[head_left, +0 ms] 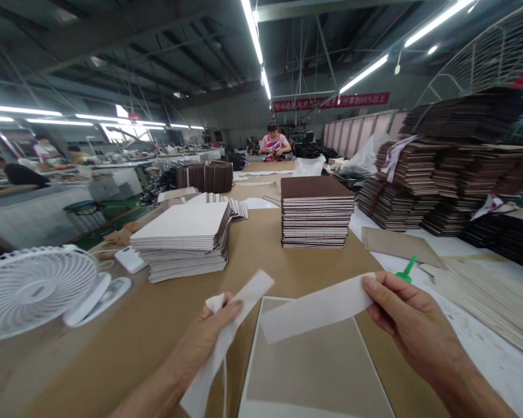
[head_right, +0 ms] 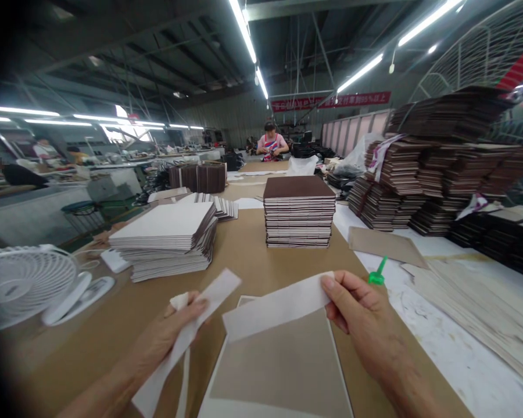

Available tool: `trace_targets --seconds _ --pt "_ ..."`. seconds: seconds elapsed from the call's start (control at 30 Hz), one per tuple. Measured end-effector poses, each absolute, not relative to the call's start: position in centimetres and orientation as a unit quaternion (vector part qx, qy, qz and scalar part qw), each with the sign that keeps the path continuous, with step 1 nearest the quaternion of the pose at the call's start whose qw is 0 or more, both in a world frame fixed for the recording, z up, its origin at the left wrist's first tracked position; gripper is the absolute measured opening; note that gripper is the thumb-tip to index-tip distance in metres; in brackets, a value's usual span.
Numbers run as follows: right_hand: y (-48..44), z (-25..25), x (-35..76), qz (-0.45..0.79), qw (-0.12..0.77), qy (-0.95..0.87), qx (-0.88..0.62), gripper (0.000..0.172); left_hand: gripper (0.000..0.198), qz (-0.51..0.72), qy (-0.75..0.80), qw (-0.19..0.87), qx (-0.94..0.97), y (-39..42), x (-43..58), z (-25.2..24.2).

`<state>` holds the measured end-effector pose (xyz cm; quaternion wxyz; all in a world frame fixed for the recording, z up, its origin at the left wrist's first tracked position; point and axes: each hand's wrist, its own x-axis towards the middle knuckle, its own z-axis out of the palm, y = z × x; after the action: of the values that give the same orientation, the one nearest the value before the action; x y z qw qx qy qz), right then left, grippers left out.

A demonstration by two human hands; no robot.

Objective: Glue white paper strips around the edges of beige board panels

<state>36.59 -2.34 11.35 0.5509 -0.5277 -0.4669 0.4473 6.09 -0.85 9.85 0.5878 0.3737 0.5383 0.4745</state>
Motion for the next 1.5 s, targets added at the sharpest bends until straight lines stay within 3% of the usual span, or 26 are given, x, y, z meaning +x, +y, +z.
trace_targets --seconds 0.07,0.17,0.27,0.4,0.63,0.7,0.83,0.9,0.97,1.17,1.33,1.5 --pt "-2.7 11.3 37.2 0.452 0.556 -0.454 -0.530 0.029 0.023 0.543 0.490 0.579 0.361 -0.6 5.4 9.7" --pt "-3.1 11.7 37.4 0.462 0.558 -0.432 -0.536 0.031 0.027 0.623 0.413 0.579 0.325 0.0 4.3 9.6" --pt "-3.2 12.0 37.0 0.469 0.548 -0.435 -0.538 0.032 0.024 0.642 0.347 0.614 0.300 0.2 3.4 9.6" --pt "-2.9 12.2 36.1 0.491 0.550 -0.435 -0.518 0.031 0.014 0.573 0.395 0.630 0.344 -0.3 3.5 9.2" --pt "-2.8 13.9 32.7 0.546 0.489 -0.497 -0.464 0.033 0.025 0.401 0.476 0.602 0.501 -1.6 6.2 7.8" --pt "-2.8 14.7 31.2 0.570 0.459 -0.520 -0.441 0.032 0.033 0.382 0.433 0.629 0.520 -1.6 6.9 8.4" --pt "-2.8 16.0 28.5 0.612 0.386 -0.568 -0.392 0.030 0.078 0.377 0.312 0.717 0.496 -1.4 8.1 10.0" --pt "-2.8 16.4 27.9 0.602 0.370 -0.599 -0.376 0.027 0.090 0.356 0.287 0.752 0.475 -1.4 8.5 10.5" --pt "-2.7 16.5 27.8 0.573 0.372 -0.621 -0.384 0.025 0.084 0.312 0.291 0.779 0.460 -1.5 8.7 10.7" --pt "-2.2 15.1 30.2 0.471 0.412 -0.619 -0.475 0.027 0.036 0.260 0.370 0.758 0.470 -1.3 7.9 9.5" --pt "-2.2 12.9 33.4 0.435 0.439 -0.568 -0.544 0.031 0.031 0.185 0.434 0.708 0.525 -0.7 7.0 9.2" --pt "-3.3 9.8 36.2 0.466 0.423 -0.525 -0.574 0.033 0.025 0.227 0.495 0.629 0.554 0.0 6.0 8.9"
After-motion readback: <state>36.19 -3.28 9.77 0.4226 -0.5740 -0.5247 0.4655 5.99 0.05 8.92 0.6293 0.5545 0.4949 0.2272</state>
